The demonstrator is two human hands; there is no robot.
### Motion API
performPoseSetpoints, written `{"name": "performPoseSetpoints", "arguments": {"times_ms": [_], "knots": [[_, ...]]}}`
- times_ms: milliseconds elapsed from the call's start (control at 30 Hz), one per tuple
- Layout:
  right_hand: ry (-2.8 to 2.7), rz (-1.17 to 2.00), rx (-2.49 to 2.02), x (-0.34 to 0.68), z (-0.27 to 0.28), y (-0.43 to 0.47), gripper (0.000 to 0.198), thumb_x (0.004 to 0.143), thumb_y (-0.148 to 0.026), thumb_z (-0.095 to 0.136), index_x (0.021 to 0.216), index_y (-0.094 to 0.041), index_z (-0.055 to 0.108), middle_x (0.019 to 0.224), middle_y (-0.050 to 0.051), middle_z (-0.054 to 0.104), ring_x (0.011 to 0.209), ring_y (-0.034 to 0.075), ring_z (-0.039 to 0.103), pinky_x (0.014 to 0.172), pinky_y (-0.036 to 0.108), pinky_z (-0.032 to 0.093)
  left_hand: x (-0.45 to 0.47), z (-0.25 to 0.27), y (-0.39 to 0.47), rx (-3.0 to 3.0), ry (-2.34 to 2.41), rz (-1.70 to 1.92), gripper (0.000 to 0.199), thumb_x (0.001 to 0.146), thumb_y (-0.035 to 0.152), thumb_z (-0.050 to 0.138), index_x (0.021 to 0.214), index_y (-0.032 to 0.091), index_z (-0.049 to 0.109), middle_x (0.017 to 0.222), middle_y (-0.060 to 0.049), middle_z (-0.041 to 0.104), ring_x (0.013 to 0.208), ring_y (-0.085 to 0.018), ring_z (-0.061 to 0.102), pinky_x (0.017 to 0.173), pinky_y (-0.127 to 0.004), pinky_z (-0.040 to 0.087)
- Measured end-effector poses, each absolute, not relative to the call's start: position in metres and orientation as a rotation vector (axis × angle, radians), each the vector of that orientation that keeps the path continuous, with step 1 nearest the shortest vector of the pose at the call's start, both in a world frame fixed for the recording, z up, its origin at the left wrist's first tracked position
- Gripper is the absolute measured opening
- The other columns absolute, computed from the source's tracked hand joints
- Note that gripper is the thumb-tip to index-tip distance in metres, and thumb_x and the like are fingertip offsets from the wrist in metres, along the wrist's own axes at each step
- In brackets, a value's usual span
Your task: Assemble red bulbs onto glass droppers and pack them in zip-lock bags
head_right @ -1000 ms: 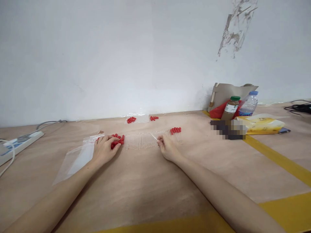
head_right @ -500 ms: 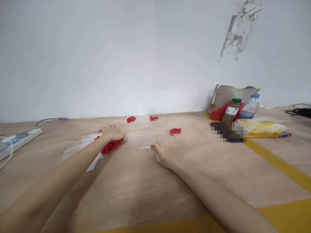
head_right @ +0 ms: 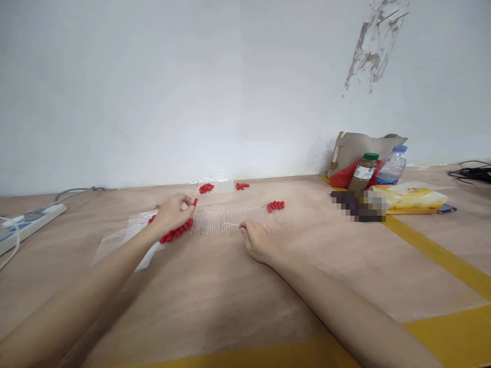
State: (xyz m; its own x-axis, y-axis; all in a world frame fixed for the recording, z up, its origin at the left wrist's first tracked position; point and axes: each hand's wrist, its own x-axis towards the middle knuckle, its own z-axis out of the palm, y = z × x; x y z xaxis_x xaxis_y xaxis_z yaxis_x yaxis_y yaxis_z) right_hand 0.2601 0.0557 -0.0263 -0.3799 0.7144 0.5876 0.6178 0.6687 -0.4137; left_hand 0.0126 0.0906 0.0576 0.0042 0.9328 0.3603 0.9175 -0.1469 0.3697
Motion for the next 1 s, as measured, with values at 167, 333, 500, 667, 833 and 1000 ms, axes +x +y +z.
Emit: {"name": "performPoseSetpoints", "arguments": {"times_ms": [167, 333, 500, 667, 833, 1000], "knots": [[-2.068, 0.178, -1.017, 0.261, -0.025, 0.055, 0.021, 0.087, -0.025, 0.031, 0.093, -0.019, 0.05, 0.085, 0.006, 0.057, 0.079, 0.017, 0.053, 0.07, 0.03, 0.042, 0.036, 0.014, 0.036, 2.404, 1.37, 0.968, 0.007, 0.078, 0.023, 0.045, 0.077, 0.018, 0.05, 0.074, -0.001, 0.059, 0.068, -0.015, 0.056, 0.061, -0.026, 0.044], [-2.089, 0.131, -0.972, 0.26, -0.022, 0.05, 0.023, 0.087, -0.024, 0.032, 0.096, -0.02, 0.053, 0.087, 0.006, 0.059, 0.081, 0.016, 0.054, 0.072, 0.031, 0.041, 0.045, -0.017, 0.028, 2.27, 1.253, 1.095, 0.024, 0.082, 0.024, 0.046, 0.105, 0.018, 0.05, 0.081, -0.003, 0.058, 0.07, -0.014, 0.055, 0.06, -0.025, 0.047], [-2.197, 0.024, -0.97, 0.258, -0.02, 0.046, 0.023, 0.087, -0.023, 0.033, 0.098, -0.021, 0.054, 0.088, 0.004, 0.062, 0.081, 0.016, 0.055, 0.073, 0.032, 0.035, 0.043, -0.016, 0.032, 2.346, 1.17, 1.052, 0.018, 0.084, 0.023, 0.045, 0.095, 0.019, 0.059, 0.089, -0.005, 0.056, 0.076, -0.015, 0.055, 0.062, -0.025, 0.046], [-2.23, -0.008, -0.987, 0.26, -0.021, 0.046, 0.024, 0.087, -0.023, 0.034, 0.097, -0.021, 0.055, 0.088, 0.004, 0.062, 0.078, 0.014, 0.055, 0.072, 0.031, 0.033, 0.045, -0.011, 0.029, 2.357, 1.202, 1.029, 0.016, 0.084, 0.023, 0.046, 0.094, 0.018, 0.057, 0.086, -0.003, 0.056, 0.075, -0.014, 0.054, 0.062, -0.024, 0.045], [-2.248, -0.016, -0.979, 0.26, -0.02, 0.045, 0.025, 0.087, -0.025, 0.035, 0.098, -0.022, 0.057, 0.088, 0.003, 0.062, 0.078, 0.014, 0.055, 0.073, 0.03, 0.032, 0.048, -0.011, 0.03, 2.36, 1.223, 1.047, 0.014, 0.085, 0.025, 0.045, 0.09, 0.018, 0.055, 0.084, -0.002, 0.058, 0.076, -0.014, 0.054, 0.066, -0.026, 0.044], [-2.281, 0.0, -0.919, 0.261, -0.02, 0.047, 0.026, 0.087, -0.025, 0.037, 0.099, -0.023, 0.059, 0.081, 0.002, 0.062, 0.074, 0.013, 0.055, 0.071, 0.03, 0.031, 0.046, -0.014, 0.031, 2.361, 1.138, 1.081, 0.015, 0.086, 0.026, 0.044, 0.091, 0.019, 0.056, 0.084, -0.001, 0.06, 0.077, -0.014, 0.055, 0.068, -0.026, 0.044]]}}
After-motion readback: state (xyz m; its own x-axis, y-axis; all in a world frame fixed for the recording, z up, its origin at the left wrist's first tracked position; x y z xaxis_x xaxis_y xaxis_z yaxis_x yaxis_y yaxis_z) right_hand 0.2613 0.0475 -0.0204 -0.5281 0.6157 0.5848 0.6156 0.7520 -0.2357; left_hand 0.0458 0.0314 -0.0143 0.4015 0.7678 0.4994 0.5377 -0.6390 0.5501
